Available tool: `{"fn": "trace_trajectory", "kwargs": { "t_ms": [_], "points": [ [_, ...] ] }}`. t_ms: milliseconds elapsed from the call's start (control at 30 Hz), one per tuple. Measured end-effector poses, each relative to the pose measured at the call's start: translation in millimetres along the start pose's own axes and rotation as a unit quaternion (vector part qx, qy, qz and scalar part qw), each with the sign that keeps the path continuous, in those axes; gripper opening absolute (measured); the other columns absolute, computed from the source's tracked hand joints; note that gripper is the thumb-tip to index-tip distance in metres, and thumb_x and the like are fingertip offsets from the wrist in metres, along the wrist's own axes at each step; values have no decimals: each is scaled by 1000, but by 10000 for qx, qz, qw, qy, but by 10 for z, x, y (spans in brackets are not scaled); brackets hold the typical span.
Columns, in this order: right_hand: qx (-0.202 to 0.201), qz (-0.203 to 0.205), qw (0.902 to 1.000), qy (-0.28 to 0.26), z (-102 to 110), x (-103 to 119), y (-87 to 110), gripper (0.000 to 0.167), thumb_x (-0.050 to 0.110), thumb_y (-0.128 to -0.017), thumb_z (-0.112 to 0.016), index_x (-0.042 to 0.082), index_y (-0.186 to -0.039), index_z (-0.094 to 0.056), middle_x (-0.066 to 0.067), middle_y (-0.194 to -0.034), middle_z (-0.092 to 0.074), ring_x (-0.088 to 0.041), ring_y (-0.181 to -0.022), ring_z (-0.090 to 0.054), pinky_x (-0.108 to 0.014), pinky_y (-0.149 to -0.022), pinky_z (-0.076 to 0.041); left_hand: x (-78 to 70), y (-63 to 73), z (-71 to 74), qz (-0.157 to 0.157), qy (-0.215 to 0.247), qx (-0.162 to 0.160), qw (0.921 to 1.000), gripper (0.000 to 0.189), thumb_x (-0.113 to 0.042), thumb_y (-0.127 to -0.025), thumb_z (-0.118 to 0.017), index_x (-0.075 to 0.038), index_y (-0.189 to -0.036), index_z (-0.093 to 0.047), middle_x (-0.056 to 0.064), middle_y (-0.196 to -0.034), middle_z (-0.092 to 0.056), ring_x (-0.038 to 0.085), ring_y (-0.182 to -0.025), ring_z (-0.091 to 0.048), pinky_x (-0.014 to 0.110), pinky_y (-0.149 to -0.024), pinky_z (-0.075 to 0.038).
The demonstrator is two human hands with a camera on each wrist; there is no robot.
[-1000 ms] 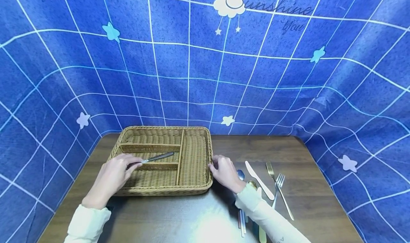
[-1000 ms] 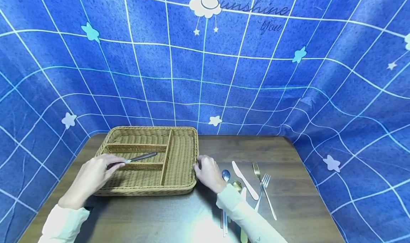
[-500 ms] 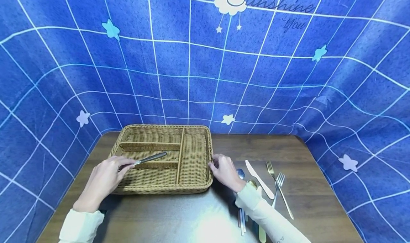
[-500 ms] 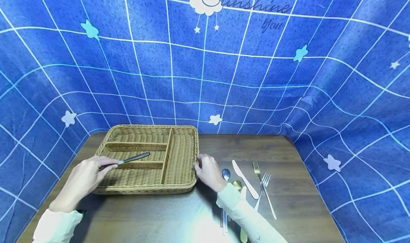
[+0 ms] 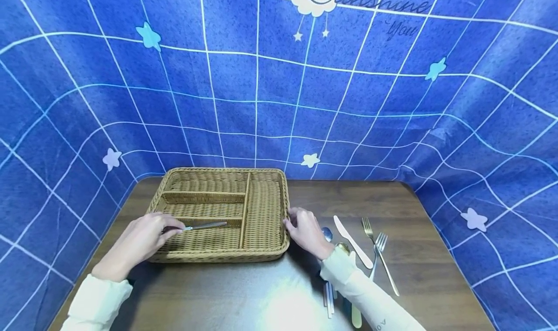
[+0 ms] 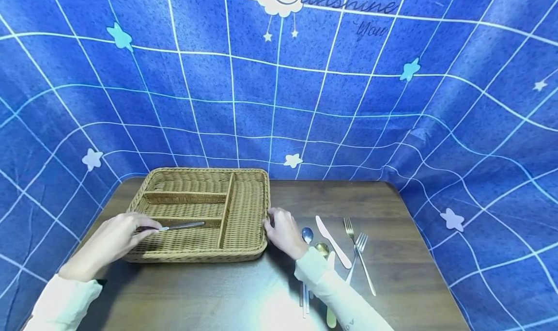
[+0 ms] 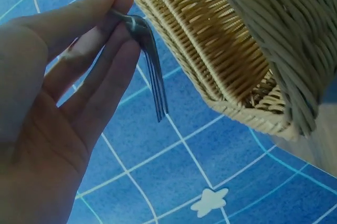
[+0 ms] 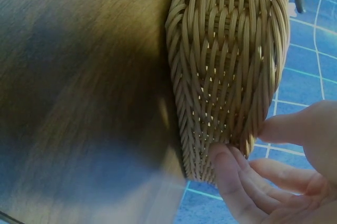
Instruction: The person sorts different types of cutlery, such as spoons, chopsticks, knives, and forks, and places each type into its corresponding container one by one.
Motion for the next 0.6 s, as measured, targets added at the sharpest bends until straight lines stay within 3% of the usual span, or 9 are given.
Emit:
{"fn": "trace_trajectory", "kwargs": {
  "t_ms": [133, 367, 600],
  "points": [
    [-47, 27, 10000, 42, 21, -17, 2, 19, 3, -95, -77, -6, -111, -75, -5, -84, -74, -22, -76, -73, -38, -71, -61, -19, -90, -82, -42, 71, 415, 9991, 9, -18, -90, -86, -23, -99, -85, -5, -99, -82, 28, -93, -78, 54, -75, -63],
    [-40, 154, 9999, 48, 6, 8, 9, 21, 2, -94, -76, -9, -113, -74, -6, -84, -75, -25, -77, -74, -43, -74, -63, -88, -130, -217, -381, 61, 564, 9977, 10, -15, -86, -89, -23, -90, -85, -11, -88, -79, 19, -83, -76, 47, -72, -62],
    [-43, 228, 9997, 34, 10, 21, 11, 20, 2, -94, -77, -8, -111, -74, -7, -84, -75, -28, -79, -76, -45, -73, -62, -102, -203, -333, -245, 211, 909, 9953, 14, -9, -86, -88, -22, -86, -84, -12, -83, -77, 13, -76, -73, 43, -69, -62]
  ]
}}
Point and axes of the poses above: each hand's wrist, its own y-axis away from the middle knuckle, its own z-axis out of the back of the hand, x = y × z, the point moved 7 cm from there along -y, towards the middle knuckle
